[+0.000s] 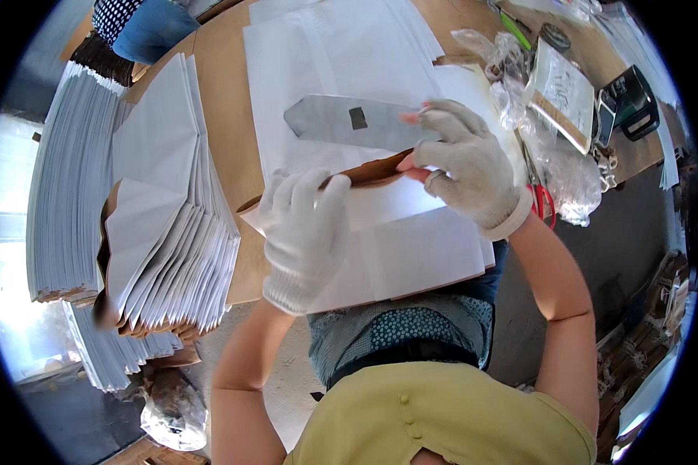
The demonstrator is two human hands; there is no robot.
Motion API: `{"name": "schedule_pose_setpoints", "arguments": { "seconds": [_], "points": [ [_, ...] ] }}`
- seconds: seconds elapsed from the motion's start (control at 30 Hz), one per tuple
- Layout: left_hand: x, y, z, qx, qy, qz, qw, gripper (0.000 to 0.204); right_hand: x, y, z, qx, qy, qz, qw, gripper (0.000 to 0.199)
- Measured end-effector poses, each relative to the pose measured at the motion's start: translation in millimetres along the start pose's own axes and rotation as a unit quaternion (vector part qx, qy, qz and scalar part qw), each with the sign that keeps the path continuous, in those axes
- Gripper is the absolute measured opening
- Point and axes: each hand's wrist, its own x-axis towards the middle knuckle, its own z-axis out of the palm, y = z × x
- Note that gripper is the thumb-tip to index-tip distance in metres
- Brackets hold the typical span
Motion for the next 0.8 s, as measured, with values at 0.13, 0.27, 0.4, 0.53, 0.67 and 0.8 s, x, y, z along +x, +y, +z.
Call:
{"name": "schedule_pose_setpoints", "arguments": {
  "seconds": [0.13,0.27,0.4,0.53,0.67,0.8],
  "points": [
    [-16.7,34.7,-21.0,0.007,0.026,0.016,1.0,0.03,3.6,-14.6,-9.2,0.029,-0.146,0.044,0.988,0.013],
    [-53.3,84.9,-32.0,-0.099,-0.309,-0.054,0.944,0.012,-8.9,-21.2,-5.6,-0.031,-0.091,0.026,0.995,0.014],
    [-67.5,72.7,7.5,-0.043,-0.465,0.024,0.884,0.02,-28.8,1.2,-16.8,0.131,-0.092,0.119,0.98,0.019],
    [-2.6,66.6,63.9,-0.02,-0.411,0.029,0.911,0.017,-87.4,53.2,3.1,0.104,-0.05,0.217,0.969,0.021],
    [62.4,88.3,93.4,-0.001,-0.49,0.088,0.867,0.025,-140.8,65.9,17.5,-0.013,-0.098,0.284,0.954,0.021],
    [17.3,68.7,159.9,-0.061,-0.539,0.008,0.84,0.036,-146.7,28.7,20.3,0.153,-0.028,0.402,0.902,0.029]
  ]
}}
